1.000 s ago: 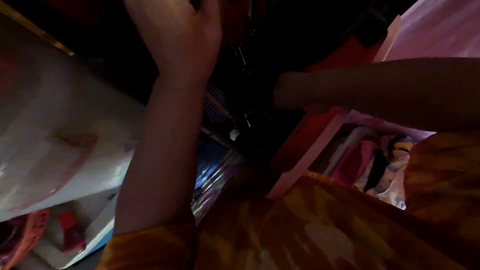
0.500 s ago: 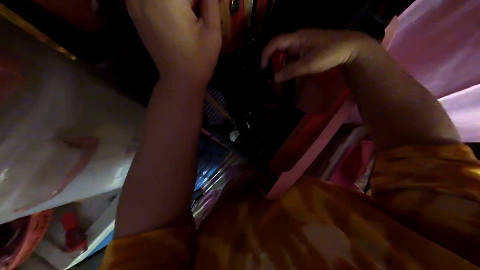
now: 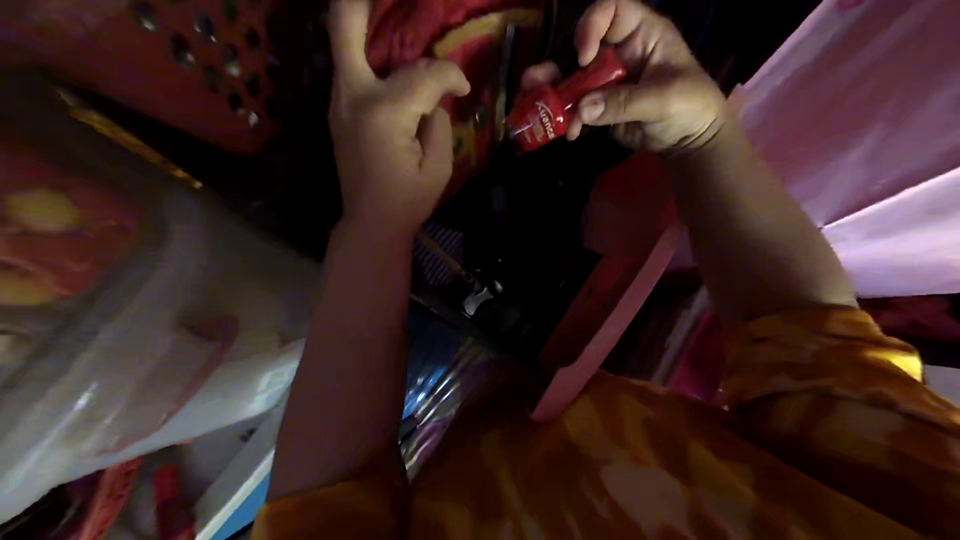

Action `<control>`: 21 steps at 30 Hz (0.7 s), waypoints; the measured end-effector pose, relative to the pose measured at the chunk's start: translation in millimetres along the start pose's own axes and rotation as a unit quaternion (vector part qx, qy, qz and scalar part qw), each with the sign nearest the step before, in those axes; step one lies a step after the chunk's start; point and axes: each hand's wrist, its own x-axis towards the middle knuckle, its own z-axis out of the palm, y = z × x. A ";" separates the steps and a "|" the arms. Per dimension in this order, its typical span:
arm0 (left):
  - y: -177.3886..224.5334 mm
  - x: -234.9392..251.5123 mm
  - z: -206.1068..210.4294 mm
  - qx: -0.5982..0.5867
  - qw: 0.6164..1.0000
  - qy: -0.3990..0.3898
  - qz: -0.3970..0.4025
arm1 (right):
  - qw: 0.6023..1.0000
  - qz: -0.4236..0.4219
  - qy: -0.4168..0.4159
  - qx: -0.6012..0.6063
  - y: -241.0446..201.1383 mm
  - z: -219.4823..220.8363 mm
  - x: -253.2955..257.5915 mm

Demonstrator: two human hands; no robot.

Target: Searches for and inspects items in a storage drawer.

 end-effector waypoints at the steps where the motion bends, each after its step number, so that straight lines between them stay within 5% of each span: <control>1: 1.0 -0.2 1.3 0.005 1.000 0.009 0.008 | 1.000 -0.001 0.003 0.000 0.1 2.6 0.4; 9: 9.1 3.5 11.9 0.071 0.997 0.030 0.014 | 0.993 0.074 0.078 0.045 3.1 37.1 22.8; 13: 12.1 2.6 5.4 0.090 0.995 -0.020 -0.044 | 0.985 0.051 0.072 -0.150 5.5 33.2 23.6; 15: 9.8 2.8 2.3 0.083 0.991 -0.034 -0.098 | 0.926 0.092 0.080 -0.357 3.6 28.9 15.8; 18: 9.8 4.4 0.5 0.085 0.986 -0.040 -0.136 | 0.763 0.186 0.078 -0.614 -12.3 38.6 6.7; 21: 14.9 4.3 -0.3 0.117 0.980 -0.060 -0.147 | 0.685 -0.038 0.022 -0.727 1.2 41.9 -11.7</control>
